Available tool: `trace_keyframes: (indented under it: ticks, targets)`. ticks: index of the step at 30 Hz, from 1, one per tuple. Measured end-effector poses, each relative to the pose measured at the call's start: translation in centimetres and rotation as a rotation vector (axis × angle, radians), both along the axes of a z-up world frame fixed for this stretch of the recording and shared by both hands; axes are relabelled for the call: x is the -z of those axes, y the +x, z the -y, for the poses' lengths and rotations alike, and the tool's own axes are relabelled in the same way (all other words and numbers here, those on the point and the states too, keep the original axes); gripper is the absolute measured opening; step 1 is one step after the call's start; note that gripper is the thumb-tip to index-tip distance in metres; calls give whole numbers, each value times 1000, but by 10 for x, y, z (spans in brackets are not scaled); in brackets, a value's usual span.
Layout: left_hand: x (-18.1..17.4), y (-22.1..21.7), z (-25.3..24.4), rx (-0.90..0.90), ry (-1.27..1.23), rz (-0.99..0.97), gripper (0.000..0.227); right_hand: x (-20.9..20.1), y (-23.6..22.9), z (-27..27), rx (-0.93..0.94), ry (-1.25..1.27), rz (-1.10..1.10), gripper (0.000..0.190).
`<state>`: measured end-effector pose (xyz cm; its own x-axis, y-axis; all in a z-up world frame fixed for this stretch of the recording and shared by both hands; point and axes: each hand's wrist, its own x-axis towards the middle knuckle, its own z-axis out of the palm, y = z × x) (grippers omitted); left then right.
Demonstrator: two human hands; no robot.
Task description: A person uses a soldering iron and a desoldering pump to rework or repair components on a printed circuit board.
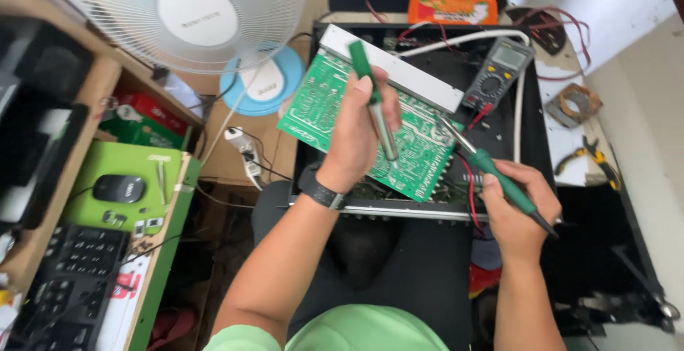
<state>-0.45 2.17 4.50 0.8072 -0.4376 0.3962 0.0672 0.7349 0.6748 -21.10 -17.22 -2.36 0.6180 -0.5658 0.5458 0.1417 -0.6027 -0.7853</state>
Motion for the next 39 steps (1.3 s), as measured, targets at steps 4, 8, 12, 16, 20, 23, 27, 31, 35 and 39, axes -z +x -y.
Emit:
trace_keyframes:
  ticks: [4,8,12,16,20,23,27,31,35,39]
  targets:
    - [24,14,6,-77,118,-36,43,7,6,11,-65,39,118,14]
    - [17,11,4,-165,243,67,33,4,6,10,-77,62,123,13]
    - [22,19,4,-271,339,190,36,3,5,9,-108,63,121,14]
    - [34,25,4,-317,357,205,42,0,6,5,-93,25,115,13]
    - [24,15,5,-358,371,207,45,-1,5,5,-99,-5,121,13]
    - [23,16,6,-286,353,158,44,-4,1,1,-92,-23,66,15]
    - [26,17,10,-235,330,99,40,-8,-1,-3,-71,-31,10,18]
    - [26,15,12,-239,333,101,41,-7,0,-2,-76,-26,21,17]
    - [32,14,15,-253,340,125,40,-7,-1,-1,-74,-61,18,18]
    - [36,14,19,-272,345,127,39,-8,0,-2,-68,-64,24,17]
